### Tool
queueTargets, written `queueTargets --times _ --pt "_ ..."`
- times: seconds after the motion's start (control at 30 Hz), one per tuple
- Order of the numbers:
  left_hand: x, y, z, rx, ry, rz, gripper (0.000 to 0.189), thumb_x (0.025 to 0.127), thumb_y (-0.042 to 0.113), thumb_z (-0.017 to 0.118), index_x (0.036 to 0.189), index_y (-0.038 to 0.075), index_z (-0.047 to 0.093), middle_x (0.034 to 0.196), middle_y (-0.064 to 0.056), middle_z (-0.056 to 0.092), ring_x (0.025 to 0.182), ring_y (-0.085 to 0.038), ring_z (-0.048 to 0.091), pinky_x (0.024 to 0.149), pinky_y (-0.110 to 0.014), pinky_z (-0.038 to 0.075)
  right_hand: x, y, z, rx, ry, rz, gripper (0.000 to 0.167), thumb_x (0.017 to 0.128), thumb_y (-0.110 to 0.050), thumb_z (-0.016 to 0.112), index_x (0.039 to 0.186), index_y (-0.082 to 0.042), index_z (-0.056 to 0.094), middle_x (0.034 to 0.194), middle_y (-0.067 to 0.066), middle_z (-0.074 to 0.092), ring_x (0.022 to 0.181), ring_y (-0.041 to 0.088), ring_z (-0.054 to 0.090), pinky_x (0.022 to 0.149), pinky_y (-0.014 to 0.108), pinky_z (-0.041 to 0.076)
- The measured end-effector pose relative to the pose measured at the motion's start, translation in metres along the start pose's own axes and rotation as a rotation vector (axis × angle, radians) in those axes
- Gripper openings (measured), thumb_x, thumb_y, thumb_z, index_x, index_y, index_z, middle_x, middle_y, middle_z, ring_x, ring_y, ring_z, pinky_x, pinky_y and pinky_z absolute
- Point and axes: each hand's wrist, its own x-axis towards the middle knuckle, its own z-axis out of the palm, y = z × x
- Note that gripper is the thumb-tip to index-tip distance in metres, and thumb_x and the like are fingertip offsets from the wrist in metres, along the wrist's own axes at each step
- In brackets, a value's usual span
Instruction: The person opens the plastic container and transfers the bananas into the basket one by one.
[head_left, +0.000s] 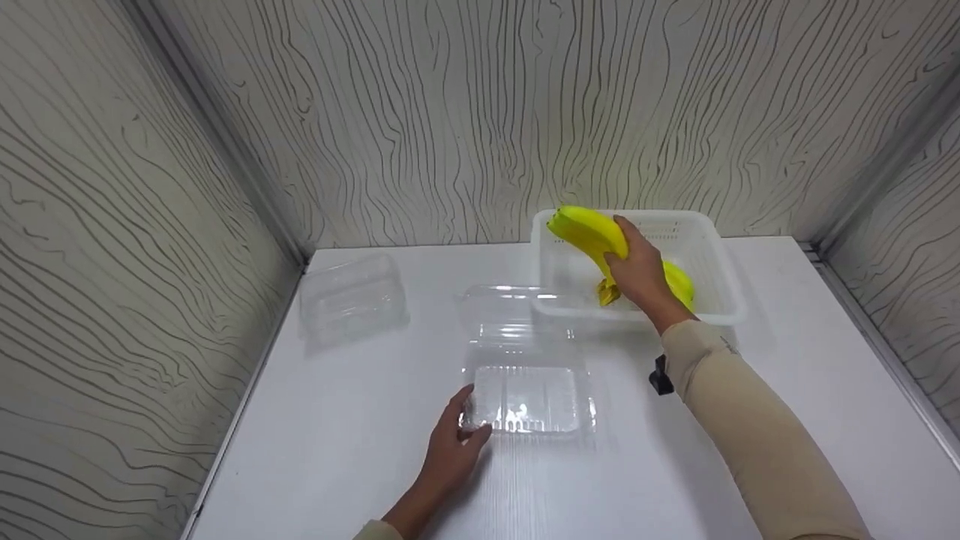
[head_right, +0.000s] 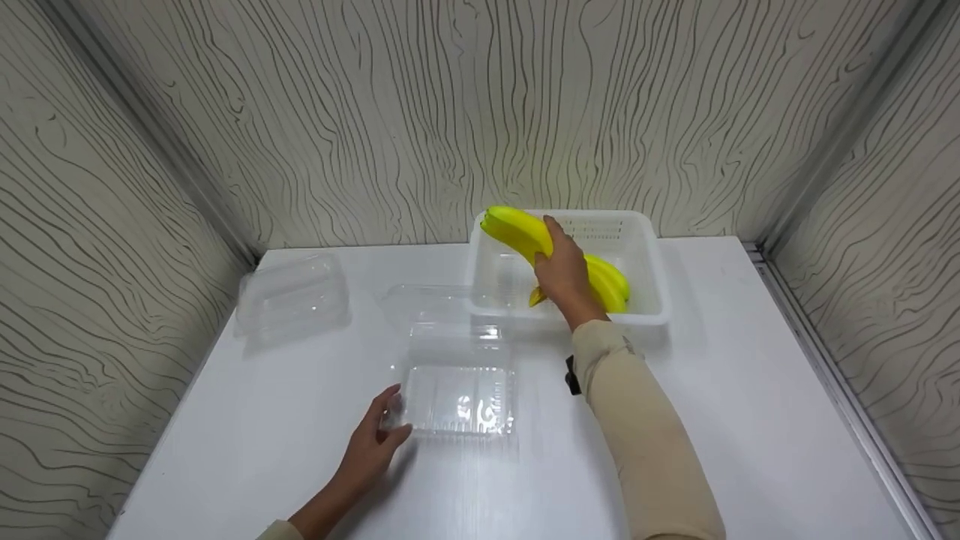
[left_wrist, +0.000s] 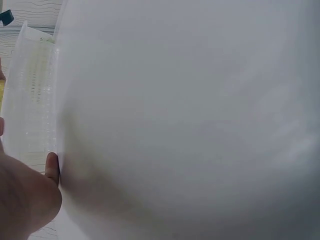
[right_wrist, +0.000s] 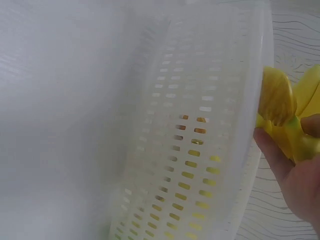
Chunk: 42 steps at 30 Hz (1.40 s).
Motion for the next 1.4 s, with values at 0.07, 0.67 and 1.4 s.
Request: queueTargets --times 0.07,0.67,1.4 --pt "0.0 0.0 0.0 0.002 -0.006 0.002 0.069 0.09 0.034 0.064 0.151 0.034 0.03 0.15 -0.009 0.042 0.105 -0.017 0.064 0.089 -0.037 0.053 0.002 0.005 0.002 -0.002 -0.014 0.025 0.071 0.099 -0.012 0.052 0.156 -0.033 0.015 0.156 0.002 0.036 0.129 0.025 0.042 0.116 0.052 0.032" --pt "0.001 0.0 0.001 -0.011 -0.016 -0.017 0.067 0.091 0.036 0.064 0.149 0.039 0.03 0.154 -0.009 0.037 0.107 -0.02 0.064 0.089 -0.037 0.054 0.009 0.016 0.009 0.011 -0.236 0.231 0.07 0.098 -0.016 0.051 0.157 -0.025 0.013 0.143 0.008 0.041 0.115 0.029 0.046 0.08 0.035 0.056" --pt "0.001 0.001 -0.002 0.013 -0.028 0.0 0.07 0.092 0.036 0.063 0.152 0.032 0.028 0.151 -0.01 0.04 0.106 -0.018 0.064 0.09 -0.038 0.054 0.003 -0.003 0.019 -0.063 -0.289 0.362 0.069 0.101 -0.031 0.047 0.156 -0.006 0.013 0.15 0.015 0.037 0.121 0.03 0.042 0.114 0.051 0.035"
